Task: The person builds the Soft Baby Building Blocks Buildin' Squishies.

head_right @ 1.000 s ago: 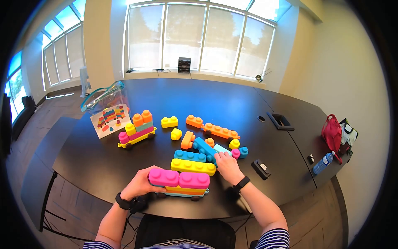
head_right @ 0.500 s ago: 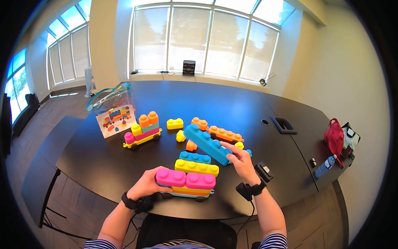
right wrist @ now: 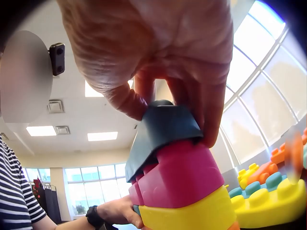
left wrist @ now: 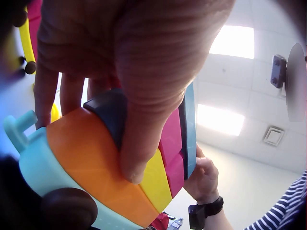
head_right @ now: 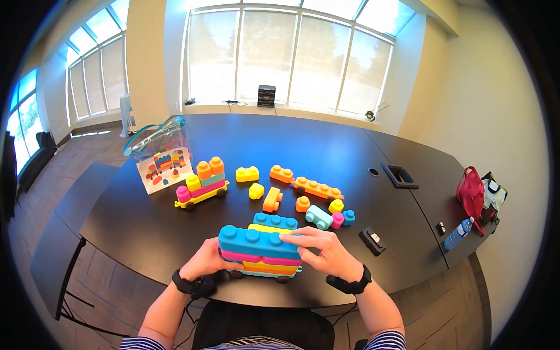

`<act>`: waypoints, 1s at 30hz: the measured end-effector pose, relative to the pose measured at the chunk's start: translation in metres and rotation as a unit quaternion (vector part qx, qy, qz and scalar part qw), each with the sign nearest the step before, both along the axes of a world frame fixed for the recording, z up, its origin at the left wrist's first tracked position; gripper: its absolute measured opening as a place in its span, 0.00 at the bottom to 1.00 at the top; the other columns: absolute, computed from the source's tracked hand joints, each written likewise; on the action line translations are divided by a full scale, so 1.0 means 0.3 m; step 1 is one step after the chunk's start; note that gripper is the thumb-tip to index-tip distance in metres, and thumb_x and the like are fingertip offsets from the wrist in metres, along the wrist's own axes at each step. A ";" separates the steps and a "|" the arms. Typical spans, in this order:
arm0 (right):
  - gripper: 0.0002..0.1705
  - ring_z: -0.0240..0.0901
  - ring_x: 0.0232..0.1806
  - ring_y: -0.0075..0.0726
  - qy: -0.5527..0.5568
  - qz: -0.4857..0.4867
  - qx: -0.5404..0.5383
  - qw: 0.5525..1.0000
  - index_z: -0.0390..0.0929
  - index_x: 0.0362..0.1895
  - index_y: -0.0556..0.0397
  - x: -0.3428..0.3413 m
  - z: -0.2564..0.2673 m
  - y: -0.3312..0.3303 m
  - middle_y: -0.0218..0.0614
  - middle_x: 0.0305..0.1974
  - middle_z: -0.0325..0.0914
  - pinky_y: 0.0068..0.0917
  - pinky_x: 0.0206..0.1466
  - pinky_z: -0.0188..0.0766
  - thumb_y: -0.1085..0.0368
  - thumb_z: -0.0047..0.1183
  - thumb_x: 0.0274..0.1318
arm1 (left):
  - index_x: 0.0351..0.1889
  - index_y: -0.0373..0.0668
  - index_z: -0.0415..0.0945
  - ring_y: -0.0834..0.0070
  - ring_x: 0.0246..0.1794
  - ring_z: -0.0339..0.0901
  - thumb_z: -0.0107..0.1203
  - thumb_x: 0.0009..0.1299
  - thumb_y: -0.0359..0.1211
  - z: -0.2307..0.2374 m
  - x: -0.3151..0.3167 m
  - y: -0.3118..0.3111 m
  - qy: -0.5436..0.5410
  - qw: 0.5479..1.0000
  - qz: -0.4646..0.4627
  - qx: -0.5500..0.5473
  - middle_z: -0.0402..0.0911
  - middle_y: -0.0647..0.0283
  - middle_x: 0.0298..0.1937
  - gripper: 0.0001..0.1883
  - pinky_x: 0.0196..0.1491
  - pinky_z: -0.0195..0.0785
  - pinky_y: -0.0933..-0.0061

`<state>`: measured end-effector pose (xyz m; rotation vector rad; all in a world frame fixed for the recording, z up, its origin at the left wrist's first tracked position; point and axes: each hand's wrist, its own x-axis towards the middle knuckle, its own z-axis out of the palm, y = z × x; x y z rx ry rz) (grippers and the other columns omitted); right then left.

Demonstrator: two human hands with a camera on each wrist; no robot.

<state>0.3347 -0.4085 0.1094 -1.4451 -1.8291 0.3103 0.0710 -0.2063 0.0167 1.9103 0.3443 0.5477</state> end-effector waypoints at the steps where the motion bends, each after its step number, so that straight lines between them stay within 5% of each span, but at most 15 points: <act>1: 0.26 0.85 0.48 0.42 -0.006 0.001 -0.002 1.000 0.87 0.63 0.48 -0.003 0.004 -0.004 0.43 0.56 0.85 0.32 0.55 0.83 0.71 0.56 0.60 | 0.63 0.39 0.80 0.73 0.54 0.86 0.80 0.59 0.30 0.000 0.001 0.001 0.001 1.000 -0.001 0.005 0.90 0.59 0.54 0.33 0.63 0.78 0.65; 10: 0.42 0.69 0.75 0.55 -0.282 0.010 0.056 0.958 0.68 0.80 0.38 -0.135 0.063 0.047 0.43 0.80 0.65 0.50 0.76 0.66 0.53 0.67 0.64 | 0.63 0.40 0.80 0.71 0.53 0.87 0.81 0.58 0.31 -0.005 0.004 0.000 0.008 1.000 0.000 0.023 0.90 0.59 0.54 0.34 0.62 0.79 0.64; 14: 0.43 0.72 0.73 0.49 -0.286 0.016 0.025 0.958 0.69 0.80 0.36 -0.148 0.029 0.065 0.37 0.78 0.69 0.47 0.70 0.71 0.42 0.66 0.64 | 0.63 0.40 0.79 0.70 0.53 0.87 0.82 0.58 0.32 -0.004 0.000 0.006 0.009 1.000 0.005 0.020 0.91 0.58 0.54 0.35 0.61 0.79 0.64; 21: 0.42 0.81 0.57 0.46 -0.269 -0.010 0.013 0.963 0.72 0.78 0.32 -0.158 0.013 0.075 0.33 0.75 0.74 0.43 0.60 0.77 0.50 0.71 0.59 | 0.63 0.40 0.80 0.69 0.53 0.88 0.82 0.57 0.32 -0.005 -0.001 0.007 0.000 1.000 0.001 0.019 0.91 0.59 0.54 0.34 0.61 0.79 0.63; 30: 0.41 0.81 0.57 0.51 -0.260 -0.008 0.024 0.965 0.72 0.77 0.30 -0.169 0.007 0.082 0.33 0.73 0.75 0.44 0.59 0.79 0.53 0.70 0.59 | 0.63 0.40 0.80 0.69 0.52 0.87 0.82 0.57 0.32 0.016 -0.017 0.005 0.023 0.999 0.016 0.024 0.91 0.59 0.52 0.34 0.60 0.79 0.64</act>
